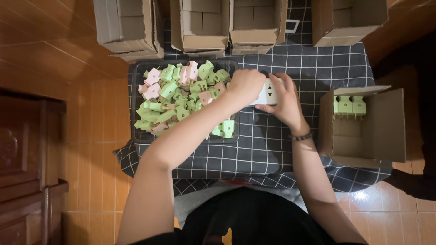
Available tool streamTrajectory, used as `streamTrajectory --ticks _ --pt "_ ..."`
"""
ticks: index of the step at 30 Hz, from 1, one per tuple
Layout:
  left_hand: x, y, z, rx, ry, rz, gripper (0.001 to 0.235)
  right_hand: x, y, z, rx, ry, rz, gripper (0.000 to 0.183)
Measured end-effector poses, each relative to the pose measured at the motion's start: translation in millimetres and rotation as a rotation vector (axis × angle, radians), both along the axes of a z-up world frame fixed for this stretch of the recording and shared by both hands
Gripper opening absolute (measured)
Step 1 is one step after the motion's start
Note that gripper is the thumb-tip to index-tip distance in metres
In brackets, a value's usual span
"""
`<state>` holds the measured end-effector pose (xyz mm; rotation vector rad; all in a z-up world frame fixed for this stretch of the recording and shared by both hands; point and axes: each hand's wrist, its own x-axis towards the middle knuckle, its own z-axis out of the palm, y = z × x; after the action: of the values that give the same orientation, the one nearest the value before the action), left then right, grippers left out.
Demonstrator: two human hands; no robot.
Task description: The person assembles power converters by picking up green plastic components and white socket blocks, aligning them, and snapping them together by hand before placing the assembled units into a cardboard box.
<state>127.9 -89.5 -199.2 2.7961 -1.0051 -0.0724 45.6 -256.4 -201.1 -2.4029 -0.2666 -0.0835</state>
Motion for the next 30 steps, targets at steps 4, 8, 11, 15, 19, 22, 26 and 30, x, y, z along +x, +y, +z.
streamTrajectory --ticks 4,8,11,15,19,22,26,30 --pt "-11.7 -2.7 2.2 -0.161 0.025 0.008 0.012 2.8 -2.7 -11.7 -0.002 -0.015 -0.006 0.109" --pt "-7.5 -12.3 -12.3 -0.159 -0.128 0.023 0.010 5.2 -0.3 -13.1 -0.041 -0.041 -0.015 0.112" --pt "-1.8 -9.4 -12.3 -0.163 -0.062 -0.035 0.014 4.0 -2.9 -18.4 -0.002 -0.051 -0.026 0.108" --pt "9.1 -5.4 -9.2 -0.167 -0.164 -0.036 0.007 9.2 -5.6 -16.7 0.017 -0.073 -0.016 0.104" --pt "16.5 -5.0 -20.3 -0.107 -0.224 -0.040 0.012 6.3 -7.6 -9.6 0.027 -0.058 0.002 0.101" --pt "13.7 -7.5 -23.3 -0.081 -0.223 -0.055 0.009 5.1 -9.9 -9.0 0.046 -0.061 0.017 0.102" --pt "-0.1 -3.7 13.8 -0.081 -0.219 -0.048 0.005 7.6 -11.8 -12.8 0.050 -0.031 0.011 0.104" --pt "-12.8 21.4 79.5 -0.128 0.256 -0.042 0.048 5.8 -11.6 -12.1 0.106 -0.068 0.032 0.099"
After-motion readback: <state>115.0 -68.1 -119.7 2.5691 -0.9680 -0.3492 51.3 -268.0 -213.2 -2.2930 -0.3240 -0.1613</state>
